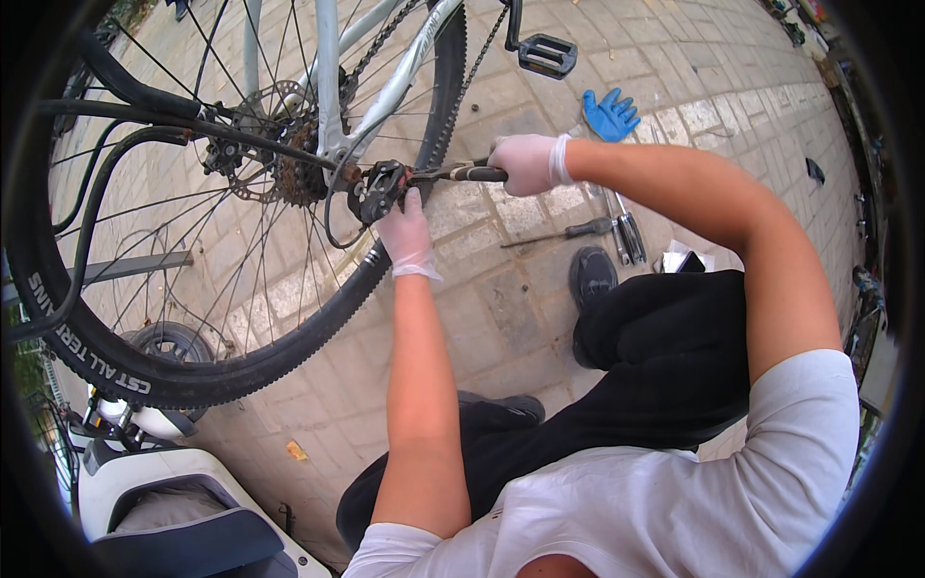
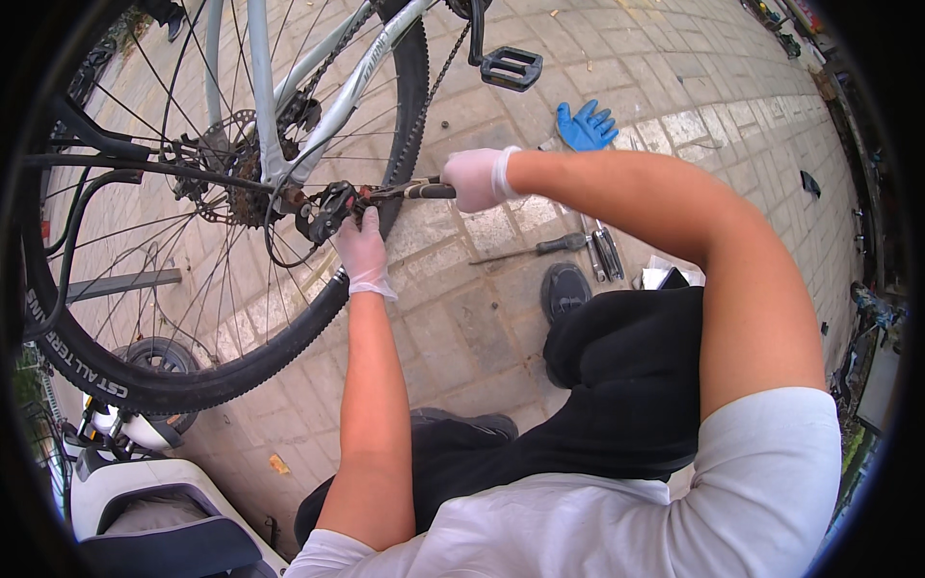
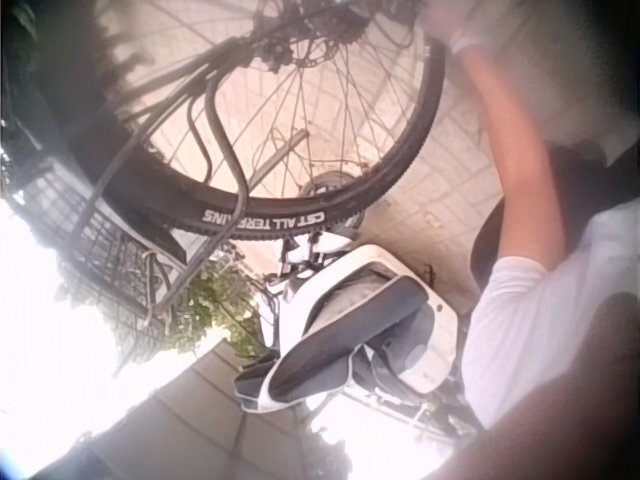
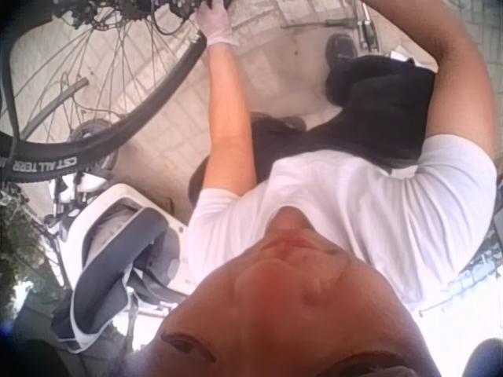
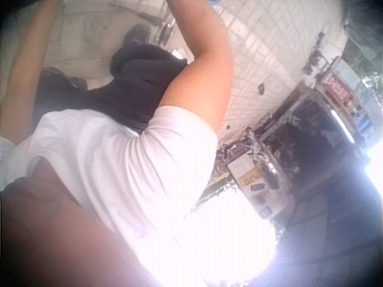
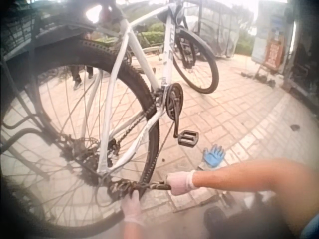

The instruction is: The person adjusts the rear derailleur and chain on a bicycle using pliers and a screwdriver, then removes a wheel and uses a floor pump to inflate a tire on a tricycle. The person handles the bicycle chain, derailleur, wheel, and pump nozzle during the task.

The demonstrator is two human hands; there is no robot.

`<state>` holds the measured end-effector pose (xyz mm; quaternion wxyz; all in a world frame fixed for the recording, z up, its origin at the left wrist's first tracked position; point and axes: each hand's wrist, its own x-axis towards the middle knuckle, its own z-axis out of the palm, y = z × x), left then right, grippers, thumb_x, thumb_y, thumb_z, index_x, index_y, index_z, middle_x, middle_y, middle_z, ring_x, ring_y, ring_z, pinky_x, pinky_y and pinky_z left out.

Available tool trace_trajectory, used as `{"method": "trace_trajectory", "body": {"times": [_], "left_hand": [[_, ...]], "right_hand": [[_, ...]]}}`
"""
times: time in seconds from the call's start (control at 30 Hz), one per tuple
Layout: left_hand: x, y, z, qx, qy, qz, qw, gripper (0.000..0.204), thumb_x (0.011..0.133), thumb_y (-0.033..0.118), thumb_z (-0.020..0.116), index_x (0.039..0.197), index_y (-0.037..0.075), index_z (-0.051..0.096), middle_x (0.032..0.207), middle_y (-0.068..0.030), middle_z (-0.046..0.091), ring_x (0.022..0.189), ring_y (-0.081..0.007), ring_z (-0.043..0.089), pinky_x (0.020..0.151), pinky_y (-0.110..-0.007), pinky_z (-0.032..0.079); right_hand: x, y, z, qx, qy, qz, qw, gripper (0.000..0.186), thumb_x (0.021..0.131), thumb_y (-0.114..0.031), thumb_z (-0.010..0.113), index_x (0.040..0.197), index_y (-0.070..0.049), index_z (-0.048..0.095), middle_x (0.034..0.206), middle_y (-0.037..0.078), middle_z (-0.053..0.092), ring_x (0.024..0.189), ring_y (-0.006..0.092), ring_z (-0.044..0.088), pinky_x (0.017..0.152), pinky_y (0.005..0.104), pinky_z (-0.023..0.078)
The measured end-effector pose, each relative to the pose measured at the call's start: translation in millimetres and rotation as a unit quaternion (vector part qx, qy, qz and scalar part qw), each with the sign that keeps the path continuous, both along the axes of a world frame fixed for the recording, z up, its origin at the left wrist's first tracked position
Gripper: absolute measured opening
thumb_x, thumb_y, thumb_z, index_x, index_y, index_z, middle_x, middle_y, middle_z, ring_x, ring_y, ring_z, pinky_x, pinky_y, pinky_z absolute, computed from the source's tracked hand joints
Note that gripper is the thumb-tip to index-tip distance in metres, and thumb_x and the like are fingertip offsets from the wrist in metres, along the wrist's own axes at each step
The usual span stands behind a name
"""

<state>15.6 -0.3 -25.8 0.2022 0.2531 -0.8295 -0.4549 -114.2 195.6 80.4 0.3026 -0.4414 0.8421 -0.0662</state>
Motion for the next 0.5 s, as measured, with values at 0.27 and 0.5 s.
{"method": "trace_trajectory", "body": {"times": [0.27,0.5], "left_hand": [[1.6,0.1,6.6,0.028,-0.050,-0.013,0.998,0.032,0.085,0.014,0.064,0.114,-0.001,0.062,0.113,-0.0195,0.063,0.107,-0.0369,0.057,0.096,-0.043,0.040],[0.6,0.5,4.1,0.033,-0.024,-0.016,0.999,0.031,0.085,0.012,0.063,0.112,-0.001,0.062,0.110,-0.0193,0.064,0.104,-0.0369,0.059,0.094,-0.043,0.042]], "right_hand": [[-24.6,5.8,6.7,0.047,-0.414,-0.166,0.894,0.027,0.078,-0.023,0.066,0.096,-0.003,0.070,0.090,0.010,0.063,0.076,0.0232,0.062,0.067,0.0357,0.051],[20.1,18.3,1.5,-0.005,0.221,0.046,0.974,0.022,0.073,-0.013,0.061,0.092,-0.003,0.068,0.109,0.015,0.054,0.101,0.0319,0.054,0.079,0.0441,0.045]]}}
